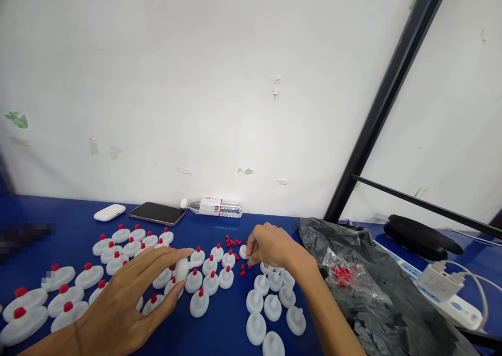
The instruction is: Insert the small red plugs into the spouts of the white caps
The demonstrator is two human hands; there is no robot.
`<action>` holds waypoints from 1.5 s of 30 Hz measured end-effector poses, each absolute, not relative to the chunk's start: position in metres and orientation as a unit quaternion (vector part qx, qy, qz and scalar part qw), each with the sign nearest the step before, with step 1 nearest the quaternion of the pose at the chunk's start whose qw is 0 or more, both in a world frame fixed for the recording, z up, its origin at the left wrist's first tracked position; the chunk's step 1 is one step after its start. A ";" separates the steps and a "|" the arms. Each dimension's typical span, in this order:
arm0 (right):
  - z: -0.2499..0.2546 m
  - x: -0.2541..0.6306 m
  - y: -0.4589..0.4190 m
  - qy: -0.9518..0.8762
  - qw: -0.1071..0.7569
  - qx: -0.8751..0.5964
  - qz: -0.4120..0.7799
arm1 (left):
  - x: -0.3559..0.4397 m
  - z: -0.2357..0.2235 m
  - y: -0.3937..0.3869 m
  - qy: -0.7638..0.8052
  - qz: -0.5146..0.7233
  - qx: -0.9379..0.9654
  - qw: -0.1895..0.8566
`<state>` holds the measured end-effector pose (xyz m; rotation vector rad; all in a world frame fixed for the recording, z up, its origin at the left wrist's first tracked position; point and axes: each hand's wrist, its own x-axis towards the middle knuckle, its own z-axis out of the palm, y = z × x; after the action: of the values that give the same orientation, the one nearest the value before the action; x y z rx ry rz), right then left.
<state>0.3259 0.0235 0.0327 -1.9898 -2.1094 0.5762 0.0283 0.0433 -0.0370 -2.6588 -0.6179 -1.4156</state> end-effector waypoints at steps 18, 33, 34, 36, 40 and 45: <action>0.022 0.311 0.022 -0.730 0.041 -0.670 0.129 | 0.028 -0.039 0.045 -0.201 -0.451 -0.869 0.033; 0.052 0.288 0.016 -0.764 0.294 -0.499 0.284 | 0.028 -0.045 0.048 -0.217 -0.440 -0.871 0.015; 0.052 0.285 0.016 -0.758 0.313 -0.484 0.304 | 0.028 -0.045 0.048 -0.223 -0.439 -0.870 0.012; 0.049 0.279 0.016 -0.735 0.347 -0.466 0.349 | 0.029 -0.043 0.049 -0.233 -0.434 -0.871 0.011; 0.036 0.273 0.019 -0.699 0.379 -0.425 0.432 | 0.030 -0.041 0.049 -0.228 -0.433 -0.871 0.033; 0.024 0.271 0.021 -0.680 0.387 -0.406 0.472 | 0.029 -0.041 0.048 -0.231 -0.444 -0.864 0.056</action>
<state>0.2711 0.0214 0.0245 -1.0333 -1.7319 1.2015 0.0286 0.0477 -0.0406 -2.6208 -0.7024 -1.3479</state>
